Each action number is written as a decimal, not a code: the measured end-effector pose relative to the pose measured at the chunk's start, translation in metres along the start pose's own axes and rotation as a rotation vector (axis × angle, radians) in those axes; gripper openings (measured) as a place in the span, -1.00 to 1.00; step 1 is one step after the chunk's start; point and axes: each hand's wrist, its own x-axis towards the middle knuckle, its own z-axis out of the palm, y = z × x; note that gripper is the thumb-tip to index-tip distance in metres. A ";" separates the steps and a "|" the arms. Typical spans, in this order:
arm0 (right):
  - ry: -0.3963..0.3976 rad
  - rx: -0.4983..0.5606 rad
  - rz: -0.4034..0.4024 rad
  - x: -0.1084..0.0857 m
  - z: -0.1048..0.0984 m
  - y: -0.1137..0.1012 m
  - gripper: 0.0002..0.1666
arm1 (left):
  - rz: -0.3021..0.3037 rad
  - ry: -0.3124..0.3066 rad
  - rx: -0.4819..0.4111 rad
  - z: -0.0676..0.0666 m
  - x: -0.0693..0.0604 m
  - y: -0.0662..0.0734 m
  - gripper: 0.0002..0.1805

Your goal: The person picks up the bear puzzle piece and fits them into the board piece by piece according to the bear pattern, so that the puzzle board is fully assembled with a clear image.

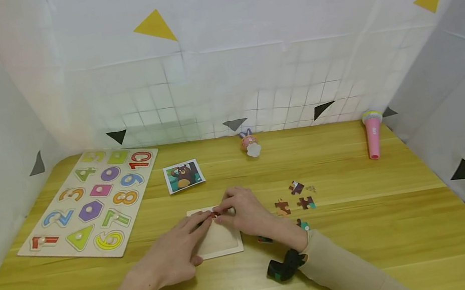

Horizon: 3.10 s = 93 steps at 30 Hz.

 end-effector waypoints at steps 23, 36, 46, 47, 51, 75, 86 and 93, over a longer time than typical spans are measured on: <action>0.022 0.014 -0.045 -0.015 -0.004 -0.001 -0.69 | -0.035 -0.054 -0.041 -0.004 0.004 0.004 -0.09; 0.219 0.111 0.118 -0.045 -0.033 0.028 -0.56 | -0.019 -0.021 -0.073 -0.005 0.005 0.006 -0.14; 0.287 0.097 0.241 -0.070 -0.060 0.056 -0.48 | -0.022 -0.025 -0.068 -0.005 0.005 0.005 -0.16; 0.286 0.100 0.259 -0.073 -0.063 0.060 -0.48 | -0.025 -0.026 -0.068 -0.005 0.005 0.005 -0.16; 0.287 0.077 0.303 -0.083 -0.074 0.073 -0.49 | -0.037 -0.033 -0.073 -0.006 0.005 0.005 -0.15; 0.246 -0.015 0.392 -0.099 -0.093 0.111 -0.49 | -0.040 -0.054 -0.101 -0.005 0.007 0.001 -0.16; 0.257 -0.026 0.370 -0.097 -0.091 0.115 -0.58 | -0.036 -0.043 -0.095 -0.005 0.006 0.001 -0.16; 0.281 -0.021 0.335 -0.098 -0.091 0.113 -0.69 | -0.010 -0.035 -0.083 -0.004 0.005 0.000 -0.13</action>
